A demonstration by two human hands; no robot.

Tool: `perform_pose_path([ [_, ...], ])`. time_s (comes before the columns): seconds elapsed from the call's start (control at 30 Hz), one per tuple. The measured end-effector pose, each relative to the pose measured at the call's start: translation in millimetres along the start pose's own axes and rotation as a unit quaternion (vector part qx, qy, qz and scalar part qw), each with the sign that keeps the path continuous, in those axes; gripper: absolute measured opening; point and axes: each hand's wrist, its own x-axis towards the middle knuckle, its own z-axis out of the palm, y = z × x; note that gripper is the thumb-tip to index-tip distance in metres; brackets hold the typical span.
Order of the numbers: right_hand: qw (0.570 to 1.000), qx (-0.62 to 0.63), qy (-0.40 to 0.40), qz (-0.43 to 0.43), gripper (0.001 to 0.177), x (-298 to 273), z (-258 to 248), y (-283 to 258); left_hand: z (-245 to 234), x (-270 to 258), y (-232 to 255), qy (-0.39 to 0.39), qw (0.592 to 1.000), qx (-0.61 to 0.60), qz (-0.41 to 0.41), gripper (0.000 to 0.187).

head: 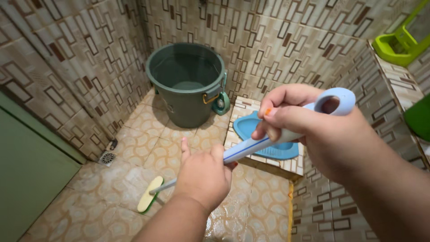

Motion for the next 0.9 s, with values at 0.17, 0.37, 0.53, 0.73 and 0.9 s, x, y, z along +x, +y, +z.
perform_pose_path([
  [0.17,1.000,-0.010,-0.015,0.012,0.010,-9.7,19.2,23.4,-1.1,-18.9,-18.1,-0.007,0.998,-0.041,-0.051,0.023],
  [0.37,0.993,-0.045,-0.096,0.042,0.016,-34.5,43.5,40.7,17.1,-37.2,-28.7,-0.086,0.987,-0.019,-0.136,0.029],
  [0.53,0.993,-0.081,-0.087,0.011,0.017,-43.7,-6.9,13.5,20.2,-39.5,12.7,-0.026,0.996,-0.036,-0.072,0.026],
  [0.73,0.999,-0.015,-0.045,0.006,0.014,-50.1,-18.2,-1.4,22.5,-48.2,42.0,0.019,0.996,-0.056,-0.067,0.024],
  [0.9,0.996,0.001,-0.064,0.067,0.016,-65.5,-8.1,39.9,34.6,-59.1,22.6,-0.002,0.988,-0.069,-0.135,0.019],
])
